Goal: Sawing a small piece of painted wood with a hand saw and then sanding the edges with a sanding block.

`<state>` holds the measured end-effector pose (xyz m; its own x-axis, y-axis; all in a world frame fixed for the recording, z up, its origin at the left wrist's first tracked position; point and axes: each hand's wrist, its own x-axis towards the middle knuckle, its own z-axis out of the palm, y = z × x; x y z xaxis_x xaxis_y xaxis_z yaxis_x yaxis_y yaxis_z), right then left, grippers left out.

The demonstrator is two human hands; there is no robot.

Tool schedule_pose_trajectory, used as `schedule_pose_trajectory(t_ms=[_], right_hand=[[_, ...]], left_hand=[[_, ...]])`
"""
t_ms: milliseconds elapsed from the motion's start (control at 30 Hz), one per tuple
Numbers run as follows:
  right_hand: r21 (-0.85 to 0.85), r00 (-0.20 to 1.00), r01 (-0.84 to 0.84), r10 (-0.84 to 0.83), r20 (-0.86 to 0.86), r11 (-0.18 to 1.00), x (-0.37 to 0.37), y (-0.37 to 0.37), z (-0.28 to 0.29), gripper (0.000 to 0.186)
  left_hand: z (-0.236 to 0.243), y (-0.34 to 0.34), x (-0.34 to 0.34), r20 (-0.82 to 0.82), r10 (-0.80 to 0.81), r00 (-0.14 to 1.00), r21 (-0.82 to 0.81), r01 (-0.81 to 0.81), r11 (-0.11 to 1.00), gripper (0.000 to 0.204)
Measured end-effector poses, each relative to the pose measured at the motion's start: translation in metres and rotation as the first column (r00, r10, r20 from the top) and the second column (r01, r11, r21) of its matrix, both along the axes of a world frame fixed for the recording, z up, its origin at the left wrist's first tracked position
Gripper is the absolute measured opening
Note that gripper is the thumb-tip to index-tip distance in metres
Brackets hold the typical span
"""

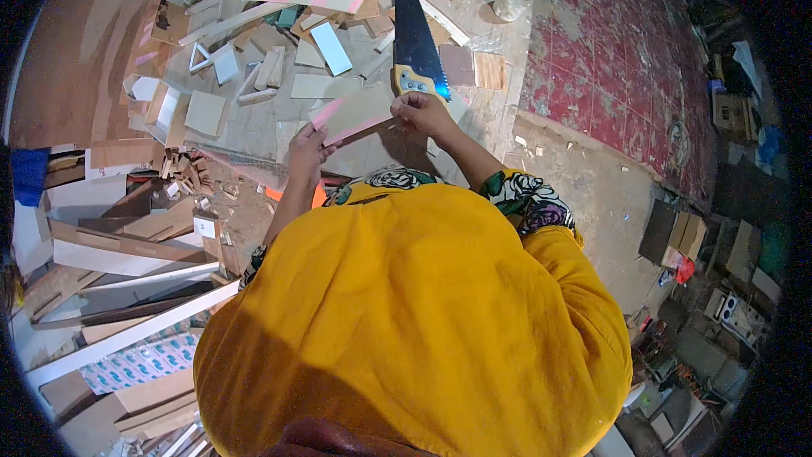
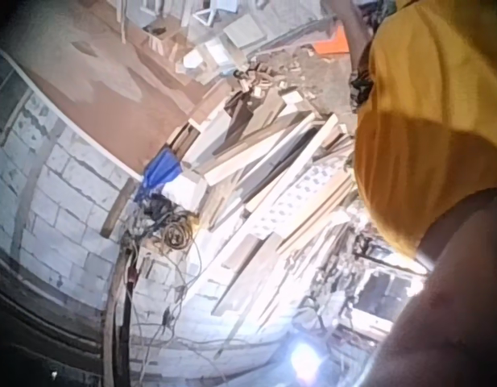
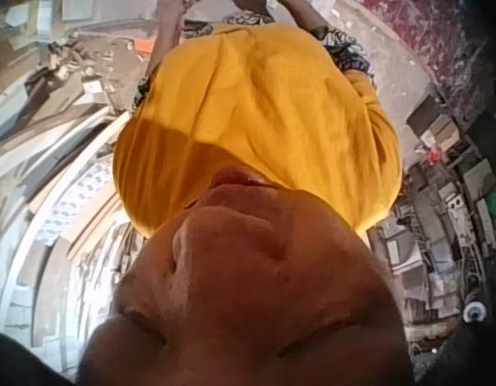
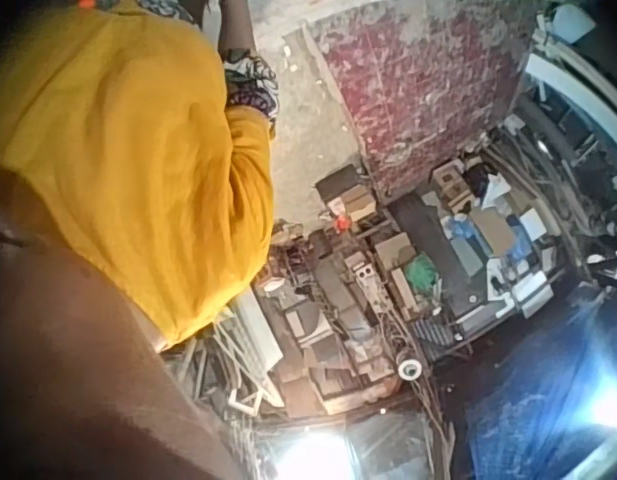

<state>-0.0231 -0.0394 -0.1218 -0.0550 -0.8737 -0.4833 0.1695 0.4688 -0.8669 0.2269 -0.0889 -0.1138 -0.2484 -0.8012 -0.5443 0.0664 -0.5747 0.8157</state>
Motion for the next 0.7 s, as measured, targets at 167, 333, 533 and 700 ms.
schedule_pose_trajectory(t_ms=[167,333,533,700], right_hand=[[0.031,0.989,0.099,-0.101,0.103,0.995,-0.009,-0.001,0.011,0.015],[-0.009,1.000,0.001,0.000,0.012,1.000,-0.011,-0.003,0.009,0.015],[0.021,0.979,0.099,-0.102,0.176,0.995,-0.013,-0.006,-0.005,0.009],[0.015,0.948,0.177,-0.174,0.267,0.984,-0.024,-0.013,-0.002,0.009]], left_hand=[[0.008,-0.009,-0.003,-0.012,-0.042,0.999,-0.009,0.042,0.999,0.025],[0.011,-0.013,-0.013,-0.033,-0.063,0.997,0.023,0.064,0.998,0.026],[0.009,-0.020,-0.018,-0.234,-0.093,0.968,0.014,0.099,0.995,0.037],[0.031,-0.030,-0.028,-0.537,-0.015,0.844,0.261,0.183,0.948,0.071]])
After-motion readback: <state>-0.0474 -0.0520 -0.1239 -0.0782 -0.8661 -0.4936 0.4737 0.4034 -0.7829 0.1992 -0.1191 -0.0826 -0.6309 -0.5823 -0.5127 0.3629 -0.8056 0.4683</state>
